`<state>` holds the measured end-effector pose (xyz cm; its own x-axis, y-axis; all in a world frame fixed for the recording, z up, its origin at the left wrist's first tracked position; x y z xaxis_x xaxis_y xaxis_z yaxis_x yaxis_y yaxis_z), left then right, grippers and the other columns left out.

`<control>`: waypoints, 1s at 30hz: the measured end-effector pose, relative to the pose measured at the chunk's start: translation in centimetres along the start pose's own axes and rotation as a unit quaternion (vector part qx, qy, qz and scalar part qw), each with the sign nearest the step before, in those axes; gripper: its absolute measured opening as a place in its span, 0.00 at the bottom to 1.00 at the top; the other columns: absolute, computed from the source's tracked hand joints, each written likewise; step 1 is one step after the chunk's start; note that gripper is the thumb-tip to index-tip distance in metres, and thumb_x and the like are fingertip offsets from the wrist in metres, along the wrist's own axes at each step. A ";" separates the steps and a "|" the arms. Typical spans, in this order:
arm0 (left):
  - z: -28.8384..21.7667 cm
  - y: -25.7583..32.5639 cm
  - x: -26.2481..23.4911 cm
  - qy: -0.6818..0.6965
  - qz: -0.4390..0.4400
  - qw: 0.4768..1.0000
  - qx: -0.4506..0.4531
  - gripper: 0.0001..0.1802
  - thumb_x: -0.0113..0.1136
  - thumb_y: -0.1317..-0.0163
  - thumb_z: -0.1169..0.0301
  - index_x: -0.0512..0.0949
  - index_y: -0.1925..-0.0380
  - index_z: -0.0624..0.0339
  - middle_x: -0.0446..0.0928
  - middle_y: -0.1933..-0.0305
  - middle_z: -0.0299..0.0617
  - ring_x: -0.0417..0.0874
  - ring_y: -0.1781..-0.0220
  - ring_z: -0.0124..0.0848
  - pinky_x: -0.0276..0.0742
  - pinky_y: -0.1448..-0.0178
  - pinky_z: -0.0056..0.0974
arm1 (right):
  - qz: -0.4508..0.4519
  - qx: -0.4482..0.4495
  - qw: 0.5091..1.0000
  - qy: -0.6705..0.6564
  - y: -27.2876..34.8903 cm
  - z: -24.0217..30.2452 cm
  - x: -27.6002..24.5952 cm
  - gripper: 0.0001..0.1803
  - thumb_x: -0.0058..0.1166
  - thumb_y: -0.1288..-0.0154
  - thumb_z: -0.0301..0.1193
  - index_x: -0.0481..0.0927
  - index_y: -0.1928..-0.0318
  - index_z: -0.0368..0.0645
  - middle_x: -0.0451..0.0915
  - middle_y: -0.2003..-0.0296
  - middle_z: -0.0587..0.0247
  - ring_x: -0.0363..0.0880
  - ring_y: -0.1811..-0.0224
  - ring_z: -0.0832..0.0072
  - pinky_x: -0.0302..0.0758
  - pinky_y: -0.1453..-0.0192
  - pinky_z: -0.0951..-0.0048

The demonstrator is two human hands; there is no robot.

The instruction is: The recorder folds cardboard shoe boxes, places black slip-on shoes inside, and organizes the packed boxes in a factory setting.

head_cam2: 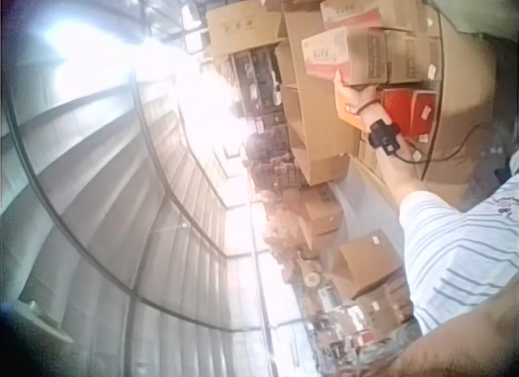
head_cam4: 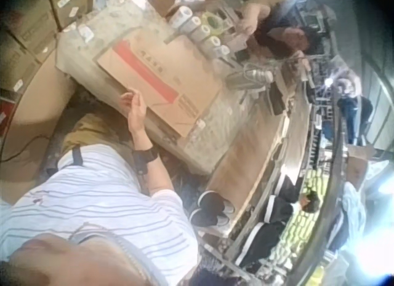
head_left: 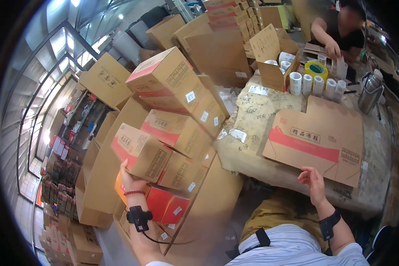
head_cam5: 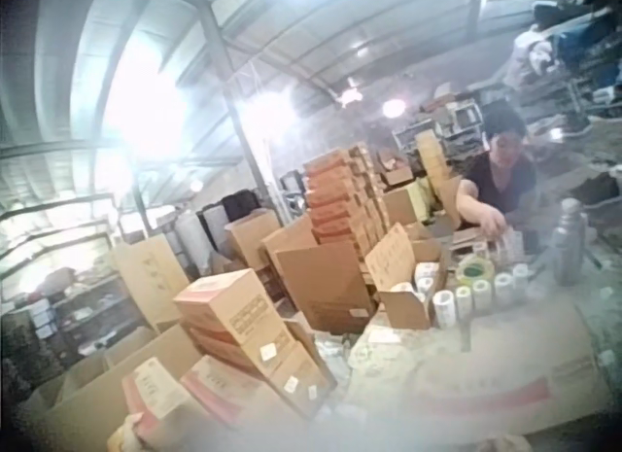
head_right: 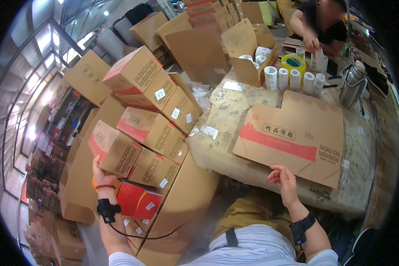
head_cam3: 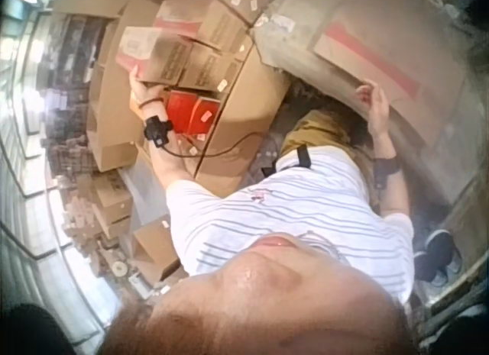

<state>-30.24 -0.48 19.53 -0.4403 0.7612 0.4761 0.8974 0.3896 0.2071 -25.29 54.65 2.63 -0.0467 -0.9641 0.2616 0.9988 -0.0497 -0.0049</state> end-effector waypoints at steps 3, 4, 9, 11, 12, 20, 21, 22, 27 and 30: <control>-0.1 0.7 0.0 -0.010 0.003 1.000 -0.019 0.33 0.51 0.44 0.50 0.65 0.41 0.55 0.68 0.40 0.49 0.66 0.39 0.50 0.58 0.38 0.62 | -0.006 0.005 1.000 0.002 0.4 0.1 -0.4 0.23 0.33 0.26 0.46 0.73 0.52 0.39 0.76 0.69 0.64 0.74 0.66 0.78 0.71 0.59 0.77; 0.0 0.9 -0.2 -0.016 0.003 0.999 -0.032 0.33 0.52 0.43 0.52 0.64 0.41 0.57 0.67 0.40 0.49 0.66 0.39 0.49 0.58 0.37 0.60 | -0.007 0.003 1.000 0.005 0.4 0.2 -0.4 0.23 0.33 0.26 0.46 0.73 0.52 0.39 0.76 0.69 0.64 0.74 0.66 0.79 0.71 0.59 0.77; -3.8 -0.1 -2.1 -0.217 -0.152 0.920 0.289 0.33 0.60 0.42 0.73 0.60 0.37 0.63 0.61 0.35 0.47 0.62 0.35 0.41 0.60 0.35 0.41 | -0.011 -0.018 1.000 0.019 1.1 0.8 -1.1 0.23 0.35 0.26 0.45 0.75 0.53 0.38 0.77 0.69 0.65 0.73 0.66 0.80 0.71 0.58 0.78; -3.1 3.9 4.5 -0.299 -0.251 0.752 0.531 0.35 0.59 0.40 0.73 0.56 0.34 0.64 0.57 0.31 0.46 0.59 0.33 0.39 0.60 0.35 0.39 | -0.041 -0.043 0.997 0.051 1.6 1.2 -2.2 0.23 0.36 0.26 0.45 0.76 0.54 0.38 0.76 0.69 0.66 0.73 0.66 0.80 0.71 0.58 0.78; -2.8 5.7 7.6 -0.329 -0.220 0.696 0.599 0.35 0.58 0.39 0.71 0.55 0.34 0.65 0.56 0.31 0.49 0.58 0.31 0.39 0.57 0.33 0.41 | -0.036 -0.060 0.995 0.073 1.8 1.2 -2.3 0.19 0.39 0.27 0.42 0.76 0.55 0.39 0.75 0.68 0.66 0.73 0.66 0.79 0.71 0.58 0.78; 23.6 4.9 20.2 -0.562 0.363 0.669 0.323 0.40 0.66 0.51 0.70 0.63 0.37 0.63 0.62 0.34 0.55 0.62 0.32 0.47 0.55 0.30 0.44 | -0.188 -0.176 0.911 0.322 3.8 7.4 -8.0 0.08 0.57 0.43 0.25 0.79 0.62 0.40 0.72 0.61 0.62 0.73 0.59 0.72 0.70 0.53 0.74; 26.2 4.8 20.8 -0.553 0.380 0.666 0.326 0.40 0.66 0.51 0.70 0.63 0.37 0.63 0.62 0.34 0.55 0.62 0.32 0.47 0.55 0.30 0.44 | -0.239 -0.189 0.884 0.355 4.2 7.7 -9.7 0.08 0.59 0.45 0.24 0.78 0.62 0.40 0.72 0.61 0.63 0.73 0.58 0.71 0.69 0.52 0.75; 28.7 4.4 21.3 -0.538 0.377 0.705 0.269 0.40 0.66 0.50 0.69 0.61 0.36 0.65 0.60 0.33 0.55 0.61 0.31 0.46 0.55 0.30 0.43 | -0.255 -0.168 0.878 0.368 4.8 6.8 -12.3 0.18 0.64 0.48 0.31 0.78 0.56 0.41 0.72 0.53 0.55 0.72 0.50 0.63 0.69 0.47 0.67; 33.9 3.7 22.6 -0.482 0.402 0.769 0.120 0.42 0.65 0.47 0.69 0.55 0.35 0.72 0.57 0.31 0.57 0.59 0.29 0.40 0.55 0.30 0.40 | -0.327 -0.097 0.715 0.610 7.3 5.8 -14.6 0.41 0.71 0.59 0.46 0.70 0.44 0.44 0.63 0.42 0.42 0.64 0.40 0.51 0.64 0.38 0.58; 31.3 4.6 23.6 -0.467 0.345 0.810 0.085 0.43 0.65 0.46 0.69 0.54 0.35 0.75 0.58 0.32 0.58 0.60 0.31 0.38 0.56 0.31 0.39 | -0.276 -0.056 0.768 0.575 7.5 6.2 -15.3 0.48 0.72 0.61 0.51 0.67 0.41 0.44 0.61 0.41 0.39 0.61 0.38 0.48 0.62 0.36 0.55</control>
Point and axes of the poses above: each hand's wrist, its own y-axis away from the middle knuckle, its own x-axis out of the palm, z = x × y, the point moved 4 cm from there along -y, towards the middle knuckle
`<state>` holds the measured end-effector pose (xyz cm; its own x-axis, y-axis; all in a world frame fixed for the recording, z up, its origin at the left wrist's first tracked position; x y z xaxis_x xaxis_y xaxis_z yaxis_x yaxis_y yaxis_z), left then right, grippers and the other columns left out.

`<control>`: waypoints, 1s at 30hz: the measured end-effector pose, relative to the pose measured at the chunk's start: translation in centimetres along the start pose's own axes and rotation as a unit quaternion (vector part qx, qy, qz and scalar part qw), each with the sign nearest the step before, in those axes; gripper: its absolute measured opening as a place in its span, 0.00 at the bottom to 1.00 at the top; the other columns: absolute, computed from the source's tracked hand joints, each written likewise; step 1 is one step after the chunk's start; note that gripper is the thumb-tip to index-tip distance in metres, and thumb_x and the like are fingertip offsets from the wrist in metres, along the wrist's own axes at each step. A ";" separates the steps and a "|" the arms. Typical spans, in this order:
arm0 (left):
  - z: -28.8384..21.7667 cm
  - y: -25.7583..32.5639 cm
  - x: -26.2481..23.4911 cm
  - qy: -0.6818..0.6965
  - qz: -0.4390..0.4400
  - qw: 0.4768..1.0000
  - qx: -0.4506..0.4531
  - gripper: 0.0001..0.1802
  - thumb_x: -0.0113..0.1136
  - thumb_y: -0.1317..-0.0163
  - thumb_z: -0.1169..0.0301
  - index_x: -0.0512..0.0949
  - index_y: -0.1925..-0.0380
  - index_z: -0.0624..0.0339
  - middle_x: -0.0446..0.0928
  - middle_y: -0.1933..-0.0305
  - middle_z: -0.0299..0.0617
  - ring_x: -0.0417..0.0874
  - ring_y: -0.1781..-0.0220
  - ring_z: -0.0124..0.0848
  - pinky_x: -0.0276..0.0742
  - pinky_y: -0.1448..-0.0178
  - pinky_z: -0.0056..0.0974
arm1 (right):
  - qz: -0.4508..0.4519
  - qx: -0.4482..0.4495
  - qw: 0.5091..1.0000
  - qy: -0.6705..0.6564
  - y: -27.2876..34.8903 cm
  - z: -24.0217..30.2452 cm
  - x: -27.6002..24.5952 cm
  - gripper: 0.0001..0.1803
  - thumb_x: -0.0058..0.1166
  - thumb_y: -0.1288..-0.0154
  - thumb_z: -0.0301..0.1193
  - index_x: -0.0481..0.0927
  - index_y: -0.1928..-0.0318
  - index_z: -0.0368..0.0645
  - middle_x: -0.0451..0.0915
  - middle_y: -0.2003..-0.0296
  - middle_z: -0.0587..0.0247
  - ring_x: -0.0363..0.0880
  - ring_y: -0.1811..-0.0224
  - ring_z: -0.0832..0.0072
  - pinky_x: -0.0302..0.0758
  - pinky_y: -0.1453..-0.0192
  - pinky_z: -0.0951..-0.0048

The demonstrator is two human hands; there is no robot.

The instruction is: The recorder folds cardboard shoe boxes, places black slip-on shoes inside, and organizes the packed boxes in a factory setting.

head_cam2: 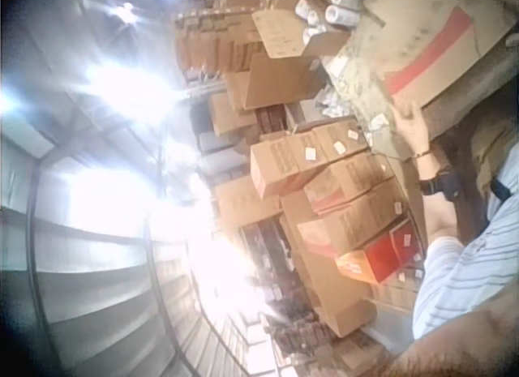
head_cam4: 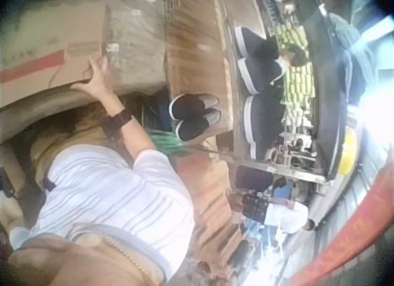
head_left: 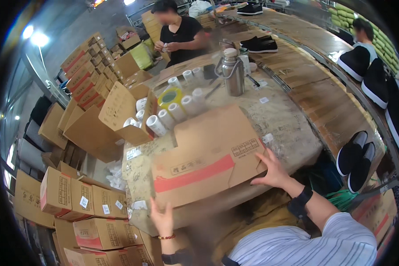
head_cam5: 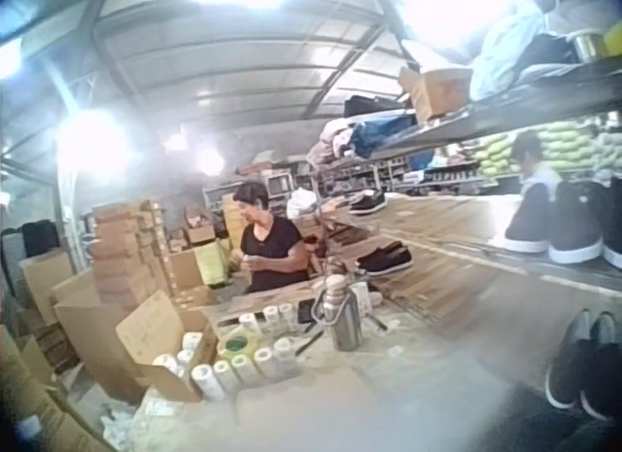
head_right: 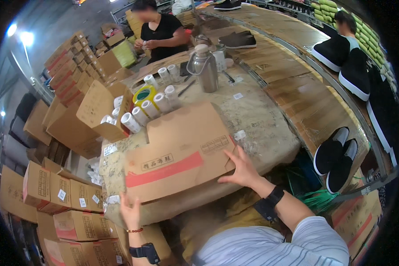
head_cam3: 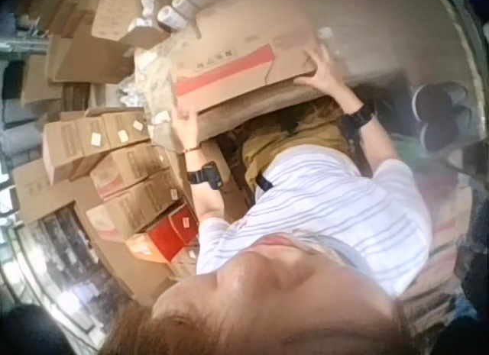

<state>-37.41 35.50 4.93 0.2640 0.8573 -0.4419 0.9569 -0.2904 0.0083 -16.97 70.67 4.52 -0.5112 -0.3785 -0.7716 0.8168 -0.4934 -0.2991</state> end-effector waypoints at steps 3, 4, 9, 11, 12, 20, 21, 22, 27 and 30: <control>-3.2 0.6 -1.0 0.186 -0.096 0.975 0.076 0.46 0.67 0.46 0.67 0.50 0.33 0.70 0.55 0.30 0.56 0.58 0.30 0.39 0.56 0.31 0.41 | 0.005 0.025 0.998 -0.064 -1.3 0.2 -1.9 0.49 0.70 0.59 0.53 0.64 0.39 0.44 0.62 0.41 0.42 0.62 0.39 0.48 0.62 0.37 0.54; -4.8 1.4 -0.4 0.155 -0.141 0.959 0.191 0.49 0.67 0.46 0.64 0.46 0.33 0.66 0.52 0.29 0.55 0.57 0.30 0.40 0.56 0.31 0.43 | -0.009 0.022 0.996 -0.088 -1.6 0.4 -2.4 0.49 0.68 0.57 0.55 0.63 0.38 0.44 0.62 0.41 0.44 0.62 0.39 0.48 0.63 0.38 0.55; -6.8 0.3 1.0 0.089 -0.275 0.873 0.392 0.48 0.60 0.41 0.50 0.38 0.35 0.56 0.49 0.30 0.53 0.56 0.30 0.44 0.54 0.29 0.47 | -0.045 -0.036 0.998 -0.041 -1.0 1.5 -2.7 0.43 0.56 0.45 0.57 0.61 0.37 0.42 0.69 0.47 0.46 0.68 0.44 0.50 0.66 0.42 0.58; -10.3 -0.3 1.2 0.099 -0.301 0.831 0.457 0.44 0.52 0.38 0.45 0.40 0.36 0.56 0.52 0.31 0.56 0.56 0.30 0.47 0.55 0.30 0.48 | -0.055 -0.040 0.996 -0.049 -0.8 0.3 -3.5 0.40 0.51 0.40 0.56 0.59 0.37 0.41 0.72 0.51 0.46 0.71 0.48 0.51 0.68 0.45 0.59; -12.9 -0.4 1.4 0.114 -0.152 0.825 0.532 0.40 0.47 0.36 0.44 0.46 0.37 0.57 0.56 0.32 0.55 0.57 0.30 0.46 0.56 0.30 0.48 | -0.032 -0.002 0.988 -0.149 -0.6 -0.6 -4.1 0.38 0.48 0.37 0.54 0.59 0.37 0.40 0.75 0.55 0.47 0.73 0.52 0.51 0.70 0.48 0.60; -14.6 -9.8 1.5 0.157 0.041 0.957 0.239 0.27 0.36 0.29 0.50 0.69 0.47 0.64 0.73 0.51 0.41 0.74 0.49 0.33 0.65 0.41 0.36 | -0.219 -0.211 0.953 0.000 -6.5 10.8 -12.8 0.23 0.51 0.37 0.40 0.73 0.46 0.39 0.76 0.54 0.53 0.75 0.51 0.56 0.71 0.48 0.61; -13.0 -11.9 1.0 0.226 0.092 0.950 0.195 0.25 0.37 0.28 0.52 0.69 0.48 0.63 0.73 0.52 0.40 0.74 0.50 0.30 0.67 0.42 0.35 | -0.201 -0.270 0.942 -0.004 -6.8 13.2 -12.7 0.23 0.53 0.39 0.39 0.74 0.47 0.40 0.75 0.52 0.54 0.74 0.50 0.58 0.69 0.45 0.60; -12.3 -13.6 0.9 0.297 0.150 0.930 0.153 0.23 0.38 0.28 0.54 0.70 0.49 0.62 0.73 0.52 0.39 0.74 0.50 0.28 0.68 0.44 0.34 | -0.186 -0.323 0.928 -0.001 -7.1 15.3 -12.5 0.23 0.55 0.41 0.39 0.75 0.47 0.42 0.74 0.49 0.55 0.74 0.48 0.59 0.68 0.43 0.58; -13.8 -14.8 2.0 0.259 0.176 0.946 0.085 0.20 0.46 0.30 0.56 0.70 0.50 0.61 0.74 0.54 0.38 0.75 0.53 0.26 0.71 0.47 0.33 | 0.094 -0.173 0.980 0.041 -16.6 11.6 -3.7 0.21 0.53 0.40 0.43 0.77 0.49 0.47 0.79 0.56 0.54 0.76 0.49 0.60 0.68 0.42 0.56; -12.9 -14.8 1.1 0.122 0.087 0.973 0.176 0.28 0.63 0.42 0.68 0.65 0.44 0.63 0.68 0.44 0.45 0.69 0.42 0.36 0.66 0.38 0.40 | 0.201 -0.085 0.976 0.013 -17.6 13.1 -1.1 0.21 0.50 0.38 0.46 0.78 0.50 0.49 0.80 0.57 0.54 0.77 0.50 0.58 0.71 0.45 0.56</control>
Point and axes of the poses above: each hand's wrist, its own y-axis away from the middle knuckle, its own x-axis out of the palm, z = x × y, the point moved 4 cm from there along -y, towards the middle knuckle
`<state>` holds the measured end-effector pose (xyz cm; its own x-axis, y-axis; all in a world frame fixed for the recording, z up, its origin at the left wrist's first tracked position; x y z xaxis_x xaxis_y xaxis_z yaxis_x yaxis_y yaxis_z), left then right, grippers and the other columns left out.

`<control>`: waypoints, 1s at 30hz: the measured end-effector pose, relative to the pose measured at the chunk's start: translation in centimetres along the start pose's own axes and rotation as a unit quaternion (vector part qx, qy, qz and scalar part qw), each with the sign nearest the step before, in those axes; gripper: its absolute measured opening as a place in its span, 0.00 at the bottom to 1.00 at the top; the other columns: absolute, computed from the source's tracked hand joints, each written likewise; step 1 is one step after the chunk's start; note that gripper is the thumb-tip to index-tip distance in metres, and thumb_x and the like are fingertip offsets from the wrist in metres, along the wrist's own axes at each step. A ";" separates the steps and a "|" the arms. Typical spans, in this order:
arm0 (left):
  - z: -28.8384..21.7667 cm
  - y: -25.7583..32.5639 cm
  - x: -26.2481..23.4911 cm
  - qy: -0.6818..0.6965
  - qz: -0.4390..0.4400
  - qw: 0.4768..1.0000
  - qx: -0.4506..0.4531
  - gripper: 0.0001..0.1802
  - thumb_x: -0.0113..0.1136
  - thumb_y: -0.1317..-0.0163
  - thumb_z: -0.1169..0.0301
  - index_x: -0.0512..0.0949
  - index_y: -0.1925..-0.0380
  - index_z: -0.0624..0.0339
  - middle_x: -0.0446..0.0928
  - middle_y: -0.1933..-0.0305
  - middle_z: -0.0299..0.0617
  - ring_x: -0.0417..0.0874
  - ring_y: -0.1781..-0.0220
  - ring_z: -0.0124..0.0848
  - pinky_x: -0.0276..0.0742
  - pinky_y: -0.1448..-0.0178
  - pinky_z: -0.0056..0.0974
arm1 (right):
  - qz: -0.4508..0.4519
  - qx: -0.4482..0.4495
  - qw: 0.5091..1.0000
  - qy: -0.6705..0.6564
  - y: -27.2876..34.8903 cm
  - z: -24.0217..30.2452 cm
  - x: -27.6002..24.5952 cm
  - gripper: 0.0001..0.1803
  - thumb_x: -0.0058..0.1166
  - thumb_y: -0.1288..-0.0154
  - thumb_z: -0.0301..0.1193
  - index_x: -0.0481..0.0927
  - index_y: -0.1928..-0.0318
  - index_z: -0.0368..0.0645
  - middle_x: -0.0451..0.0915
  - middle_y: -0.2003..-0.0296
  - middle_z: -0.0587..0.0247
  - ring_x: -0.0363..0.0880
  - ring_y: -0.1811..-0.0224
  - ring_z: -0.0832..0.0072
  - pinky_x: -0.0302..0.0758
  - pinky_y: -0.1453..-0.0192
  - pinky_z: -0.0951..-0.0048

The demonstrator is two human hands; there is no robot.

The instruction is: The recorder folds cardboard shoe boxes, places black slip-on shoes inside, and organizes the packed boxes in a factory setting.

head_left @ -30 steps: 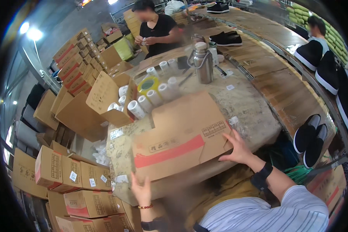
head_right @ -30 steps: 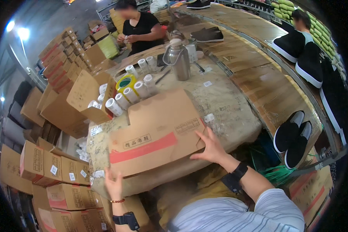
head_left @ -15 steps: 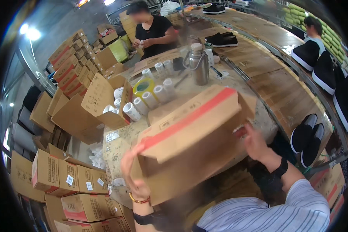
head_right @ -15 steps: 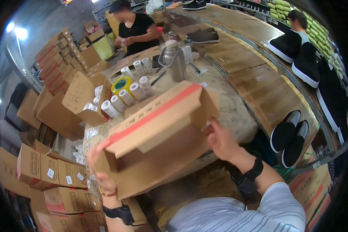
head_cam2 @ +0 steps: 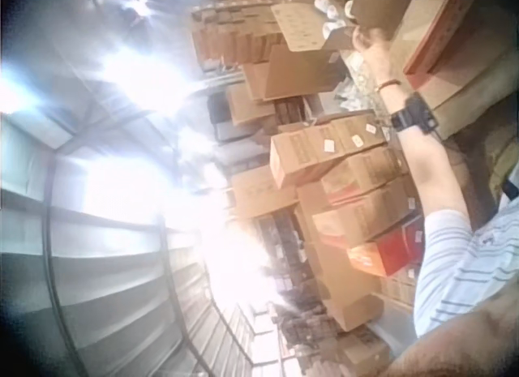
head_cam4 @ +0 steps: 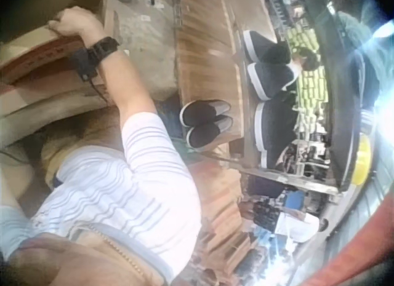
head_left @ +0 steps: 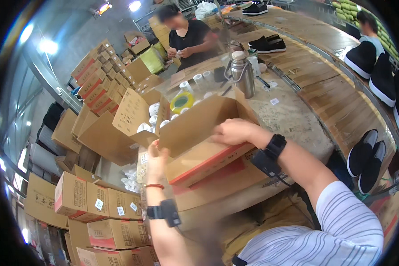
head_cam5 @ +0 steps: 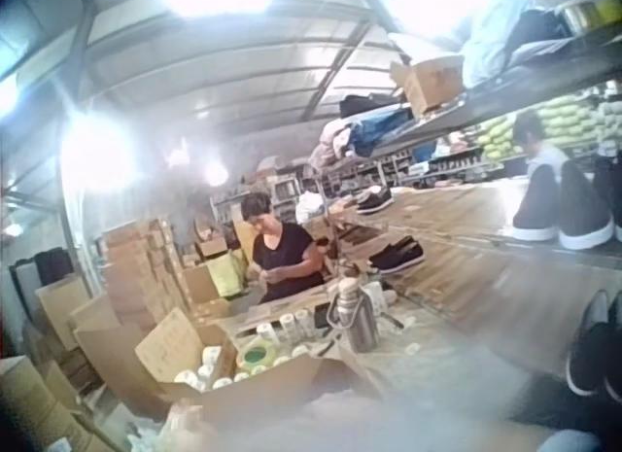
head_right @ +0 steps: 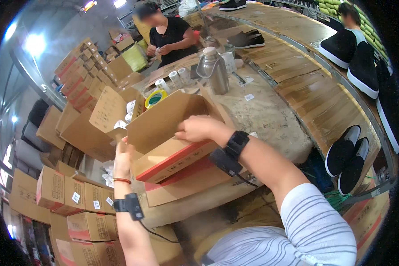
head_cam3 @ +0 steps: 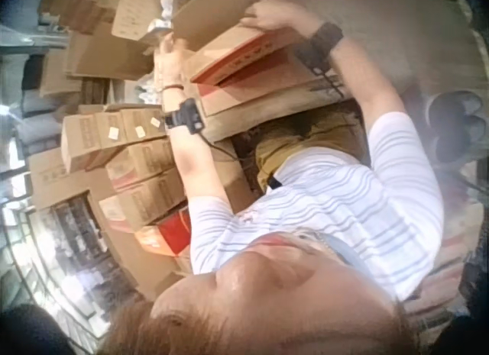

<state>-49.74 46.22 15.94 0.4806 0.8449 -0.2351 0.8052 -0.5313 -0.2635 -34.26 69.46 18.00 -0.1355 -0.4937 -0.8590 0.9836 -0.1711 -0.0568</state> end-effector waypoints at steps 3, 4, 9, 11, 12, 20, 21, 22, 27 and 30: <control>-2.3 1.2 3.1 -0.362 -0.019 0.932 0.017 0.55 0.76 0.64 0.69 0.53 0.36 0.62 0.57 0.35 0.58 0.61 0.34 0.46 0.59 0.31 0.45 | -0.101 -0.053 0.993 0.015 0.7 0.0 -0.1 0.19 0.50 0.37 0.42 0.77 0.52 0.46 0.79 0.58 0.53 0.77 0.53 0.54 0.71 0.46 0.57; -2.4 0.8 3.4 -0.356 -0.021 0.934 0.018 0.55 0.76 0.64 0.69 0.53 0.36 0.62 0.57 0.35 0.58 0.61 0.34 0.46 0.59 0.31 0.45 | -0.224 -0.181 0.957 0.032 1.8 0.3 -1.4 0.17 0.50 0.37 0.40 0.78 0.53 0.44 0.78 0.55 0.52 0.75 0.49 0.55 0.70 0.45 0.59; -1.4 0.6 3.4 -0.228 -0.037 0.968 0.102 0.51 0.72 0.56 0.75 0.50 0.33 0.59 0.61 0.37 0.51 0.67 0.38 0.42 0.68 0.38 0.41 | -0.530 -0.152 0.817 -0.172 2.6 -6.7 -5.6 0.15 0.51 0.38 0.31 0.76 0.51 0.39 0.75 0.51 0.49 0.71 0.44 0.55 0.68 0.41 0.63; 0.0 0.4 3.2 -0.152 -0.018 0.980 0.124 0.47 0.70 0.53 0.75 0.54 0.34 0.58 0.61 0.37 0.49 0.69 0.40 0.40 0.69 0.38 0.40 | -0.478 -0.086 0.845 -0.227 0.3 -9.0 -4.2 0.23 0.53 0.40 0.31 0.71 0.44 0.39 0.74 0.53 0.46 0.72 0.45 0.55 0.66 0.39 0.65; 0.6 0.5 2.5 -0.081 -0.005 0.987 0.141 0.42 0.68 0.51 0.76 0.58 0.35 0.57 0.62 0.37 0.47 0.71 0.41 0.38 0.70 0.39 0.38 | -0.374 -0.046 0.903 -0.207 0.5 -8.0 -1.8 0.31 0.57 0.43 0.34 0.66 0.39 0.42 0.72 0.51 0.46 0.71 0.45 0.56 0.65 0.37 0.66; -6.0 4.7 5.3 -0.444 -0.074 0.890 0.072 0.35 0.71 0.56 0.70 0.68 0.45 0.54 0.64 0.48 0.48 0.68 0.44 0.47 0.66 0.40 0.46 | -0.216 -0.009 0.976 -0.035 3.2 -5.8 -3.0 0.32 0.69 0.56 0.42 0.74 0.49 0.47 0.70 0.54 0.57 0.73 0.51 0.58 0.72 0.46 0.63; -6.0 5.2 5.2 -0.441 -0.072 0.892 0.072 0.35 0.71 0.56 0.70 0.68 0.45 0.54 0.64 0.48 0.48 0.68 0.44 0.47 0.66 0.40 0.46 | -0.216 -0.006 0.976 -0.031 3.7 -5.3 -2.8 0.32 0.69 0.56 0.42 0.74 0.49 0.47 0.70 0.54 0.57 0.73 0.51 0.58 0.72 0.46 0.63; -6.1 5.9 5.0 -0.410 -0.094 0.899 0.125 0.35 0.70 0.55 0.70 0.67 0.44 0.54 0.64 0.47 0.49 0.68 0.44 0.47 0.67 0.40 0.46 | -0.251 -0.033 0.966 -0.049 4.5 -5.0 -3.0 0.32 0.69 0.56 0.42 0.74 0.49 0.47 0.70 0.54 0.57 0.74 0.51 0.59 0.72 0.47 0.63; -8.2 4.6 3.5 -0.370 -0.030 0.918 0.141 0.26 0.54 0.38 0.63 0.66 0.39 0.52 0.66 0.38 0.50 0.69 0.39 0.46 0.62 0.37 0.53 | -0.380 -0.108 0.904 -0.165 8.6 -5.1 -4.0 0.25 0.63 0.45 0.43 0.76 0.49 0.46 0.69 0.51 0.53 0.74 0.52 0.58 0.72 0.48 0.65; -7.9 6.0 7.7 -0.571 0.064 0.817 0.055 0.31 0.51 0.38 0.54 0.62 0.35 0.48 0.66 0.37 0.48 0.65 0.34 0.42 0.45 0.32 0.65 | -0.307 -0.045 0.944 -0.115 11.1 -9.5 -1.6 0.22 0.56 0.40 0.45 0.78 0.50 0.45 0.69 0.48 0.50 0.74 0.51 0.56 0.71 0.47 0.64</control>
Point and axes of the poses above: each hand's wrist, its own y-axis away from the middle knuckle, its own x-axis out of the palm, z = x × y, the point moved 4 cm from there along -y, towards the middle knuckle
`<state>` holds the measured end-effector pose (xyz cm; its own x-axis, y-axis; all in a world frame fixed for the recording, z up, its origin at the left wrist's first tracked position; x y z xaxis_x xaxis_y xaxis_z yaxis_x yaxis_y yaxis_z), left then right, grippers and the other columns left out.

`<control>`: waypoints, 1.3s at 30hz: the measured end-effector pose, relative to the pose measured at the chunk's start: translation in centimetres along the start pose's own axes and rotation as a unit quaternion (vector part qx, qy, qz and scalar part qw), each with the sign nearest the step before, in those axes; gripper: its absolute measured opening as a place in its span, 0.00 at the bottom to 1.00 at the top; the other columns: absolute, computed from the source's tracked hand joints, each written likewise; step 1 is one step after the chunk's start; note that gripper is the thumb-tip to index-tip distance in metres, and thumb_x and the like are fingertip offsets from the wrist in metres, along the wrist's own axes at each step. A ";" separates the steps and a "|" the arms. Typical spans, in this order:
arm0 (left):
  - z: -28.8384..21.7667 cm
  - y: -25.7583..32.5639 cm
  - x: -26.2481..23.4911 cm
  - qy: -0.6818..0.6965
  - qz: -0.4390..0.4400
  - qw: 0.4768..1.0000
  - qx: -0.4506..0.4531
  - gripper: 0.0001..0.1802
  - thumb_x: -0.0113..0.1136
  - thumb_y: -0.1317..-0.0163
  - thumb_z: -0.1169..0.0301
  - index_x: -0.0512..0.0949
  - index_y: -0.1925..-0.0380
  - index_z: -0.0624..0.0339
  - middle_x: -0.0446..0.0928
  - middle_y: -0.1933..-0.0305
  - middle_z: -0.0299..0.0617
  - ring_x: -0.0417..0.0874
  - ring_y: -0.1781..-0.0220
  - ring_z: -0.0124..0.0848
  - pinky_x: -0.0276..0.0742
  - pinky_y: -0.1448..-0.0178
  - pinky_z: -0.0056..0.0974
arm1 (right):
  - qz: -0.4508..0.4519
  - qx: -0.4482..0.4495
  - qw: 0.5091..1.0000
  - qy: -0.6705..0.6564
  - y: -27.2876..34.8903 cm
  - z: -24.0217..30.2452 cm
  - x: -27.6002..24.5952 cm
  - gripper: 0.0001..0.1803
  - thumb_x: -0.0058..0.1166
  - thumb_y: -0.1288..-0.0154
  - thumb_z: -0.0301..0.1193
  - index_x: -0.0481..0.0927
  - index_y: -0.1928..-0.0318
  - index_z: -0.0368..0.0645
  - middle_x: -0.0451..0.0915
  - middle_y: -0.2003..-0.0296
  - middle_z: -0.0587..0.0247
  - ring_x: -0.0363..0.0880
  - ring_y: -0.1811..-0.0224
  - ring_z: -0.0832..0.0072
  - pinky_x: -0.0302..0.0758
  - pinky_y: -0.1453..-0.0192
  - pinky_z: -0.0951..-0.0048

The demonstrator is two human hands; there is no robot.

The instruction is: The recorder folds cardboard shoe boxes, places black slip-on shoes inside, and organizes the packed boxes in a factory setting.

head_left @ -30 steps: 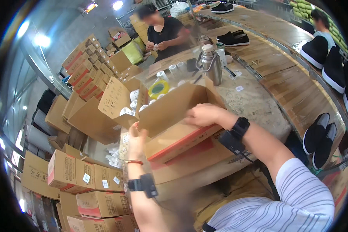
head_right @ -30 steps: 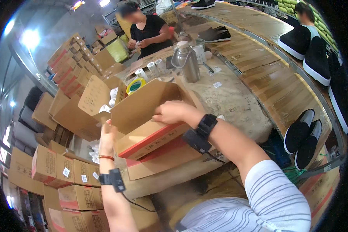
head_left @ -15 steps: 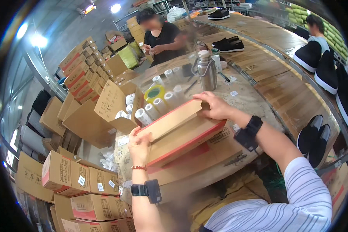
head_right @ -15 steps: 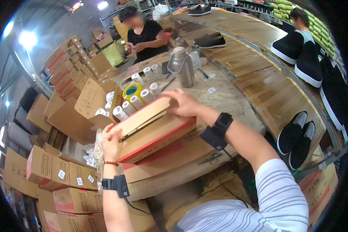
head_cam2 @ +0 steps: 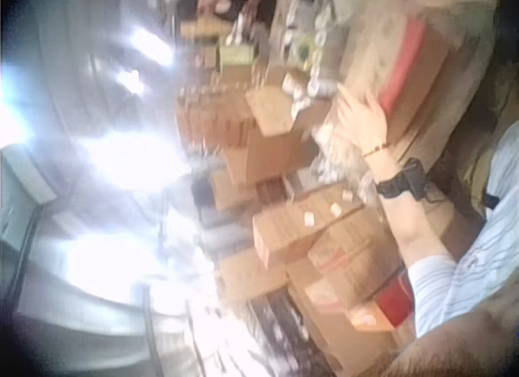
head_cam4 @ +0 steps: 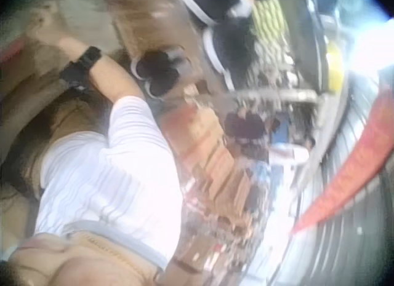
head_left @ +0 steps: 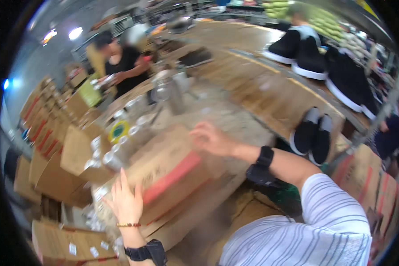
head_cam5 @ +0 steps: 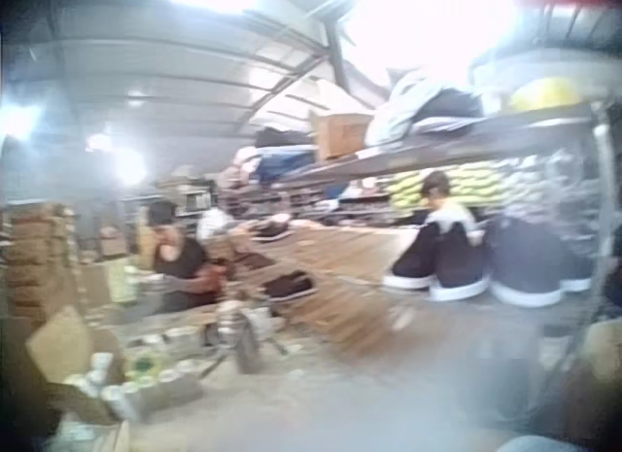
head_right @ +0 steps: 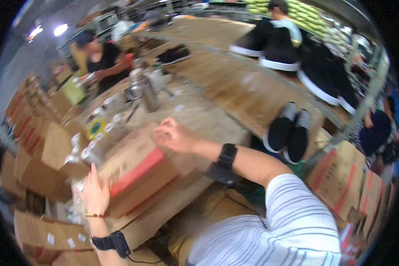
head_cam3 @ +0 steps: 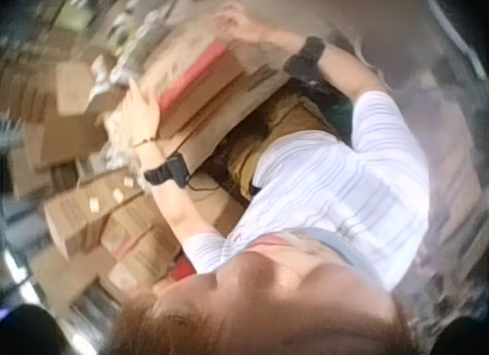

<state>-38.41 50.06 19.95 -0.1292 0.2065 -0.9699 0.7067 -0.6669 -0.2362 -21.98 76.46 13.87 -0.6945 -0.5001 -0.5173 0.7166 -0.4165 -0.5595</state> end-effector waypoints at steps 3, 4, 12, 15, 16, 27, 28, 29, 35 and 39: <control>1.0 1.4 4.9 -0.072 0.001 0.996 0.055 0.32 0.50 0.38 0.53 0.61 0.35 0.47 0.65 0.36 0.49 0.61 0.33 0.43 0.44 0.30 0.62 | 0.055 0.089 0.984 0.145 5.2 -3.4 -4.2 0.21 0.55 0.39 0.43 0.77 0.48 0.49 0.68 0.45 0.49 0.72 0.47 0.55 0.70 0.43 0.63; 0.9 1.1 5.6 -0.064 0.001 0.995 0.072 0.32 0.50 0.38 0.53 0.61 0.35 0.47 0.65 0.36 0.49 0.61 0.33 0.43 0.44 0.30 0.62 | 0.076 0.134 0.953 0.260 7.0 -4.0 -7.6 0.23 0.53 0.40 0.49 0.79 0.49 0.51 0.71 0.46 0.47 0.74 0.49 0.54 0.71 0.47 0.59; -0.3 1.0 5.0 0.024 0.039 0.998 0.035 0.32 0.50 0.39 0.52 0.62 0.35 0.48 0.67 0.40 0.47 0.61 0.33 0.42 0.41 0.28 0.58 | -0.074 0.537 0.672 0.505 23.4 -5.6 -27.8 0.32 0.51 0.41 0.55 0.72 0.44 0.45 0.79 0.58 0.44 0.74 0.51 0.48 0.68 0.47 0.51; 0.0 1.2 4.8 0.022 0.035 0.999 0.033 0.31 0.51 0.39 0.52 0.64 0.36 0.48 0.67 0.41 0.46 0.61 0.34 0.41 0.41 0.28 0.58 | -0.114 0.505 0.732 0.442 23.2 -7.0 -27.0 0.35 0.53 0.44 0.58 0.73 0.46 0.43 0.79 0.58 0.43 0.76 0.54 0.48 0.70 0.49 0.55; 0.0 1.3 4.8 0.020 0.032 0.999 0.031 0.31 0.51 0.39 0.52 0.64 0.36 0.48 0.67 0.41 0.46 0.61 0.34 0.41 0.41 0.28 0.58 | -0.187 0.482 0.771 0.372 22.9 -7.2 -26.9 0.36 0.54 0.46 0.59 0.74 0.48 0.42 0.79 0.58 0.43 0.77 0.57 0.48 0.72 0.51 0.57; 0.3 3.8 2.3 0.126 -0.177 0.974 0.069 0.22 0.63 0.48 0.63 0.79 0.51 0.48 0.72 0.65 0.34 0.70 0.55 0.36 0.55 0.40 0.49 | -0.332 0.173 0.702 -0.606 15.9 -3.7 -17.6 0.13 0.52 0.37 0.30 0.78 0.55 0.35 0.82 0.63 0.56 0.82 0.62 0.65 0.78 0.57 0.71; -0.3 4.7 1.9 0.103 -0.259 0.957 0.079 0.19 0.65 0.50 0.64 0.82 0.55 0.47 0.71 0.69 0.32 0.70 0.59 0.34 0.56 0.43 0.48 | -0.273 0.135 0.678 -0.669 14.9 -1.8 -15.9 0.14 0.52 0.36 0.30 0.77 0.54 0.35 0.82 0.62 0.56 0.81 0.61 0.66 0.78 0.56 0.71; -1.1 5.2 2.4 0.102 -0.259 0.958 0.072 0.19 0.65 0.50 0.64 0.82 0.55 0.47 0.71 0.69 0.32 0.70 0.59 0.34 0.56 0.43 0.48 | -0.241 0.125 0.669 -0.692 14.3 -0.1 -14.2 0.14 0.52 0.36 0.30 0.77 0.53 0.35 0.81 0.62 0.56 0.81 0.61 0.66 0.78 0.55 0.71; -4.5 6.5 5.2 0.063 -0.275 0.956 0.082 0.18 0.65 0.50 0.68 0.81 0.55 0.49 0.76 0.61 0.35 0.72 0.53 0.35 0.54 0.42 0.47 | -0.122 0.160 0.661 -0.723 13.4 3.3 -5.2 0.17 0.50 0.34 0.32 0.73 0.49 0.35 0.79 0.58 0.55 0.78 0.56 0.66 0.76 0.51 0.69; -8.6 6.8 4.9 0.323 -0.150 0.927 0.120 0.20 0.64 0.50 0.67 0.80 0.54 0.56 0.77 0.55 0.43 0.74 0.50 0.40 0.61 0.41 0.45 | -0.089 0.176 0.695 -0.691 12.2 4.1 -1.7 0.19 0.49 0.33 0.34 0.70 0.47 0.35 0.77 0.55 0.55 0.77 0.53 0.66 0.75 0.48 0.68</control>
<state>-28.25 52.73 14.16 0.2044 0.7419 -0.6386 0.5212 -0.6347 -0.5705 -11.80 69.09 10.61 -0.2224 -0.5677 0.7926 0.7681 -0.6027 -0.2162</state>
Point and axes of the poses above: each hand's wrist, its own y-axis away from the middle knuckle, its own x-axis out of the palm, z = x × y, the point moved 4 cm from there along -y, towards the middle knuckle
